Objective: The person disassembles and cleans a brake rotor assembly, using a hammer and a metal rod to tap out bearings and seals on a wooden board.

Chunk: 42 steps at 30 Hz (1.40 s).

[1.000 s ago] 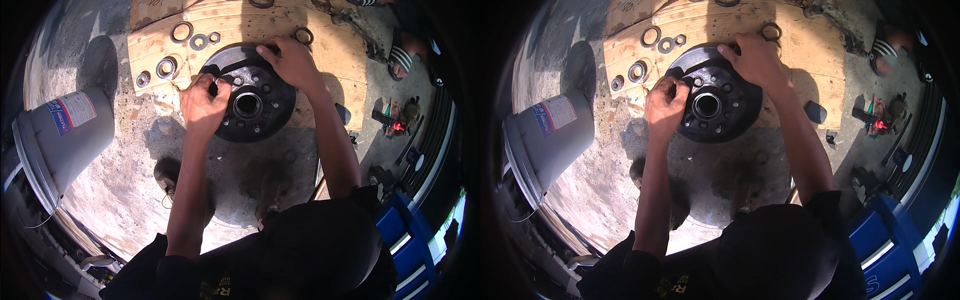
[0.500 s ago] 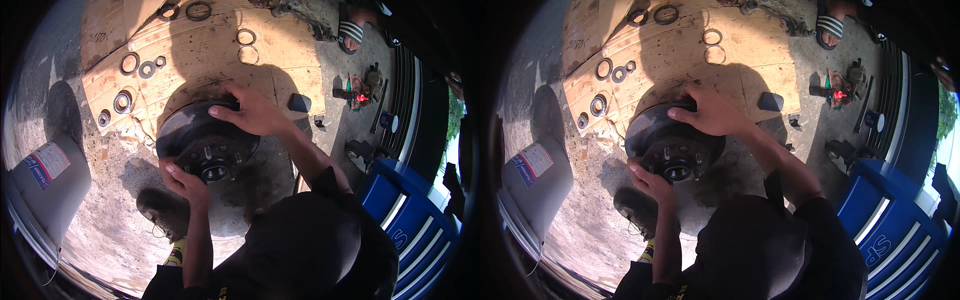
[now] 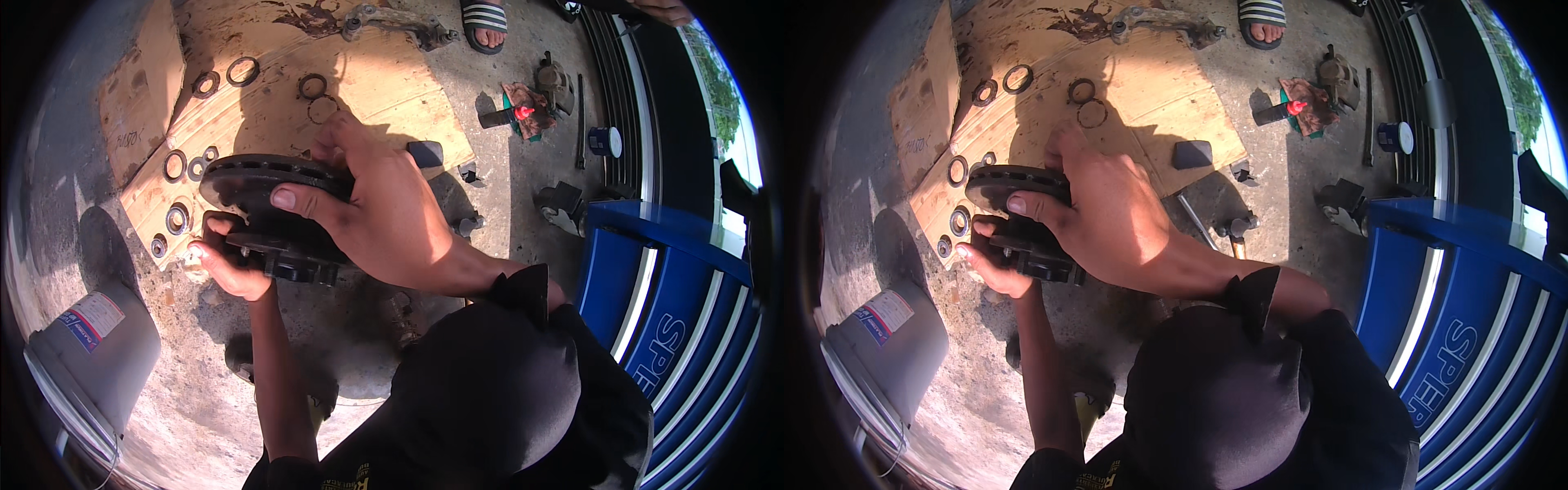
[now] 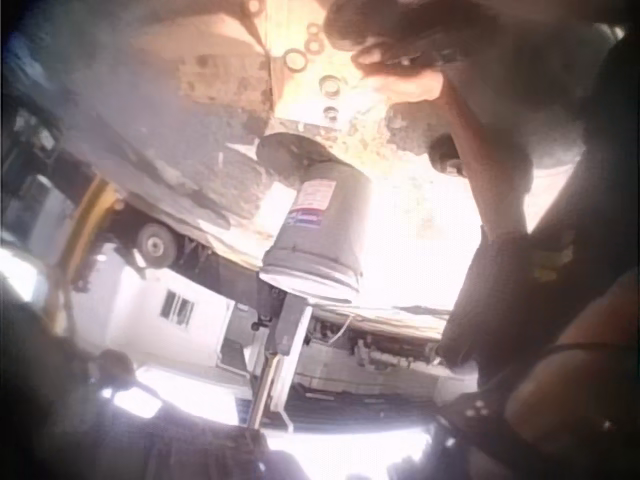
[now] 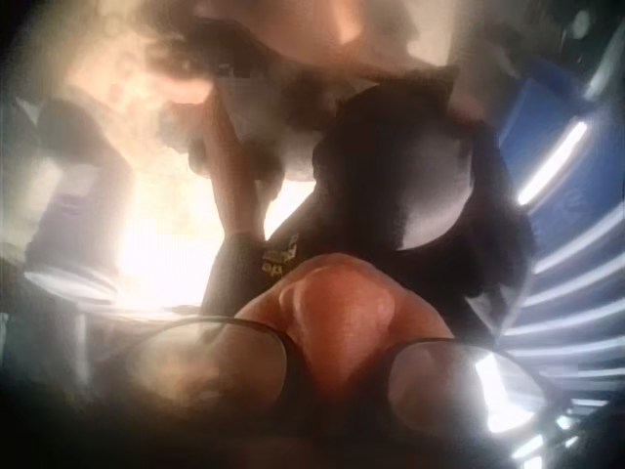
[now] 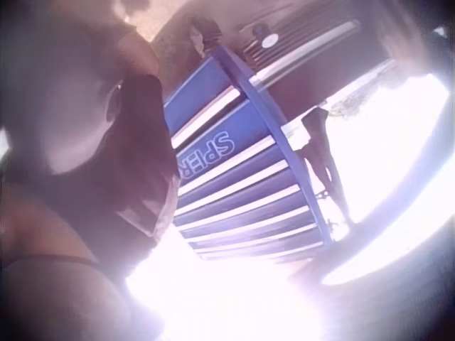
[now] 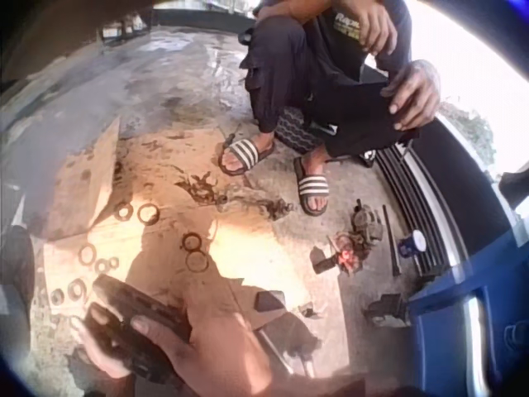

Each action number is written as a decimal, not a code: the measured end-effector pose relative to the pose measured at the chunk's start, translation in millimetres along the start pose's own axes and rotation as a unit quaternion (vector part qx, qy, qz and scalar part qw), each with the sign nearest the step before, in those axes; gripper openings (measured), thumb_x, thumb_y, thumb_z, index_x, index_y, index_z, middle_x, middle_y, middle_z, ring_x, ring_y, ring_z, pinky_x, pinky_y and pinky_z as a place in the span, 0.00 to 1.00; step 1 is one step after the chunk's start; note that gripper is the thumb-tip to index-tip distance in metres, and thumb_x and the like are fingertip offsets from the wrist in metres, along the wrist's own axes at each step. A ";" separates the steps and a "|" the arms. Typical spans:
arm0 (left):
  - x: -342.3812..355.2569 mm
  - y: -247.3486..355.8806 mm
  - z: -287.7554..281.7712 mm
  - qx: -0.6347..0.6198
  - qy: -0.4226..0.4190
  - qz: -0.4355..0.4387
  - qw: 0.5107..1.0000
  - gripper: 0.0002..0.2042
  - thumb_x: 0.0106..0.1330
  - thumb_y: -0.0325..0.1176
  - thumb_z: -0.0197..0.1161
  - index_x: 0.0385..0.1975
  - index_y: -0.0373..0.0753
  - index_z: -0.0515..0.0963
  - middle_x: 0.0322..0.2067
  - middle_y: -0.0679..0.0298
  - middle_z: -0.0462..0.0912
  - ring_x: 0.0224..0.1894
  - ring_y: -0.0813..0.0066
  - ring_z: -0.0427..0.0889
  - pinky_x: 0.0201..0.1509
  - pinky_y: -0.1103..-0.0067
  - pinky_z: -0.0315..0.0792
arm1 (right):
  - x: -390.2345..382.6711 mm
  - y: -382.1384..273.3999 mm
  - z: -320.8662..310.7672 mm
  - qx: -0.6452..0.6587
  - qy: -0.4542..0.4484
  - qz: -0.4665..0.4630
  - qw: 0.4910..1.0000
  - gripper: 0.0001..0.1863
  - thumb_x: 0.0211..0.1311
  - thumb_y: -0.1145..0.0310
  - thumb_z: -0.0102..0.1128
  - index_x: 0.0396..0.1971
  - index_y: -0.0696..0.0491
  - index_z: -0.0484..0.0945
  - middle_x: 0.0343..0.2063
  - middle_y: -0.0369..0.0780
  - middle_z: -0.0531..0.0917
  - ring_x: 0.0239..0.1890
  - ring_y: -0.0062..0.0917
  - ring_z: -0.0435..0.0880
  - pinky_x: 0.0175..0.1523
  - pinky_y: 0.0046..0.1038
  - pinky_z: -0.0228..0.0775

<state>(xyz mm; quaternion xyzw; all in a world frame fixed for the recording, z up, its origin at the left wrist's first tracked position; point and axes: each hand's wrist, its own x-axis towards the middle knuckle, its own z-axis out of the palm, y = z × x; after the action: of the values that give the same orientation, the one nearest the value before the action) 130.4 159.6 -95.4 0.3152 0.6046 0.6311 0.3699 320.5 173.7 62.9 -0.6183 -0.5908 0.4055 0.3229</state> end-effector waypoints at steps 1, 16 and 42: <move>15.3 -1.3 4.5 0.020 -0.011 0.020 1.000 0.33 0.84 0.57 0.31 0.30 0.34 0.72 0.31 0.62 0.75 0.37 0.71 0.72 0.47 0.75 0.67 | 2.5 2.9 4.9 -0.008 0.024 -0.023 0.999 0.29 0.63 0.58 0.73 0.50 0.65 0.71 0.42 0.59 0.85 0.43 0.55 0.87 0.47 0.46 0.78; 15.4 111.7 22.8 0.086 -0.175 -0.081 0.977 0.41 0.79 0.65 0.34 0.77 0.34 0.56 0.73 0.46 0.63 0.74 0.56 0.64 0.79 0.66 0.54 | -9.9 34.1 44.0 0.323 -0.135 0.063 0.935 0.17 0.72 0.60 0.66 0.46 0.60 0.77 0.37 0.41 0.86 0.36 0.19 0.84 0.42 0.23 0.76; 63.6 60.9 -61.2 0.054 -0.062 -0.114 0.990 0.36 0.78 0.50 0.47 0.78 0.32 0.51 0.76 0.46 0.58 0.77 0.57 0.59 0.80 0.64 0.55 | -54.2 152.7 110.5 0.116 -0.050 -0.042 0.991 0.06 0.65 0.78 0.65 0.41 0.55 0.83 0.39 0.42 0.84 0.37 0.28 0.87 0.40 0.28 0.80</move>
<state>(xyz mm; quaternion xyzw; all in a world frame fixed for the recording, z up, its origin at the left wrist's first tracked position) 39.9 181.4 -42.1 0.3021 0.6457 0.5305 0.4587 295.9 96.8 -115.8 -0.5299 -0.5806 0.4881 0.3793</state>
